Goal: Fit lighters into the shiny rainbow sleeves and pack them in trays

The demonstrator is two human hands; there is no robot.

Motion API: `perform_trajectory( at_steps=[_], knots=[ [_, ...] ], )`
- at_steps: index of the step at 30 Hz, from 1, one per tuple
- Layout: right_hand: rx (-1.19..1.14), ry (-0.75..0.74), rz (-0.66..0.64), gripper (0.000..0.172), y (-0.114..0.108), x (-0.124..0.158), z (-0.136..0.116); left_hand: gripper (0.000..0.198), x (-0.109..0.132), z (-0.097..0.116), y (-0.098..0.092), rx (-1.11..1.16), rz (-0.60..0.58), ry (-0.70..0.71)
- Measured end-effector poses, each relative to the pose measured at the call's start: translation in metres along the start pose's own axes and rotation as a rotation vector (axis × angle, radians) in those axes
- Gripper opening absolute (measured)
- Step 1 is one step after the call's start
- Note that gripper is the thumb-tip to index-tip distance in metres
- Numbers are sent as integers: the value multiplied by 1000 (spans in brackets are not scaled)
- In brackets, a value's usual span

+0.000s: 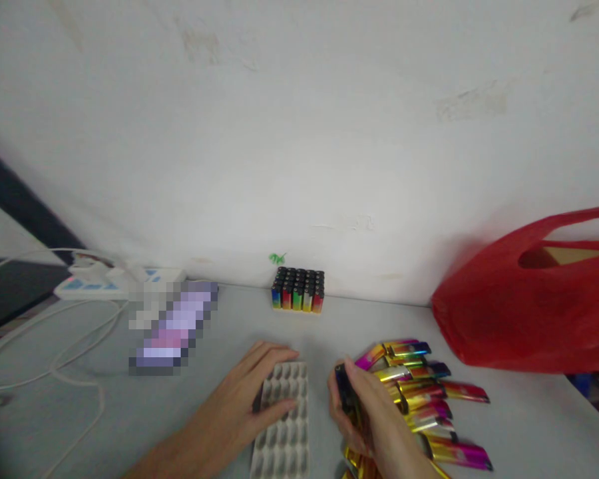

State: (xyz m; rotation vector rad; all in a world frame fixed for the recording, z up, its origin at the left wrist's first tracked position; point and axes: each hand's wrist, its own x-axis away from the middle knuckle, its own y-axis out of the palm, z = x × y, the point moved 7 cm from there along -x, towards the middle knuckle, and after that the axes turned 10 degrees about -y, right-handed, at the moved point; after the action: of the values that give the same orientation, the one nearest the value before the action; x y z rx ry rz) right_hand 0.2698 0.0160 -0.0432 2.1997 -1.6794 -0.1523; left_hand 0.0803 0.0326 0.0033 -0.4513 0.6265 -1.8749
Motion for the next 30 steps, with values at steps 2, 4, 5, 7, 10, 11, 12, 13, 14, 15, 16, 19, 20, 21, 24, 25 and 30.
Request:
perform_trajectory(
  at_steps=[2,4,5,7,10,11,12,13,14,15,16,19,20,21,24,25,30],
  knots=[
    [-49,-6,-47,62,-1,-2,5,53,1,0,0,0,12,8],
    [-86,-5,-77,61,-2,-4,9,51,1,0,0,-3,19,14],
    [-93,-5,-88,62,-1,-4,10,49,2,1,-1,-6,20,17],
    [-90,-12,-82,63,0,-3,9,47,2,2,-1,-12,19,20],
    [-74,-40,-30,60,1,-1,2,44,2,3,-2,-14,17,29],
    [-74,-48,-16,60,1,0,0,44,2,3,-2,-13,19,31],
    [-78,-52,-16,60,1,0,-1,44,2,3,-3,-12,23,32],
    [-82,-48,-35,61,2,0,0,44,2,3,-3,-12,25,33],
    [-88,-43,-62,62,2,-1,2,44,2,3,-3,-13,25,34],
    [-91,-39,-76,63,1,-3,5,44,2,3,-2,-16,22,34],
    [-94,-34,-96,64,1,-4,7,45,2,2,-2,-21,19,32],
    [-99,-33,-117,68,-1,-8,12,45,2,1,-1,-32,14,25],
    [-105,-27,-131,70,1,-8,12,45,1,1,-1,-33,14,24],
    [-110,-13,-140,71,3,-8,12,45,1,1,-1,-32,16,26],
    [-116,35,-93,73,4,-4,11,46,0,1,-1,-23,25,27],
    [-117,48,-82,72,4,-2,10,46,0,0,-1,-19,28,22],
    [-185,41,-89,66,7,2,6,49,3,-4,2,3,25,-17]
  ],
)
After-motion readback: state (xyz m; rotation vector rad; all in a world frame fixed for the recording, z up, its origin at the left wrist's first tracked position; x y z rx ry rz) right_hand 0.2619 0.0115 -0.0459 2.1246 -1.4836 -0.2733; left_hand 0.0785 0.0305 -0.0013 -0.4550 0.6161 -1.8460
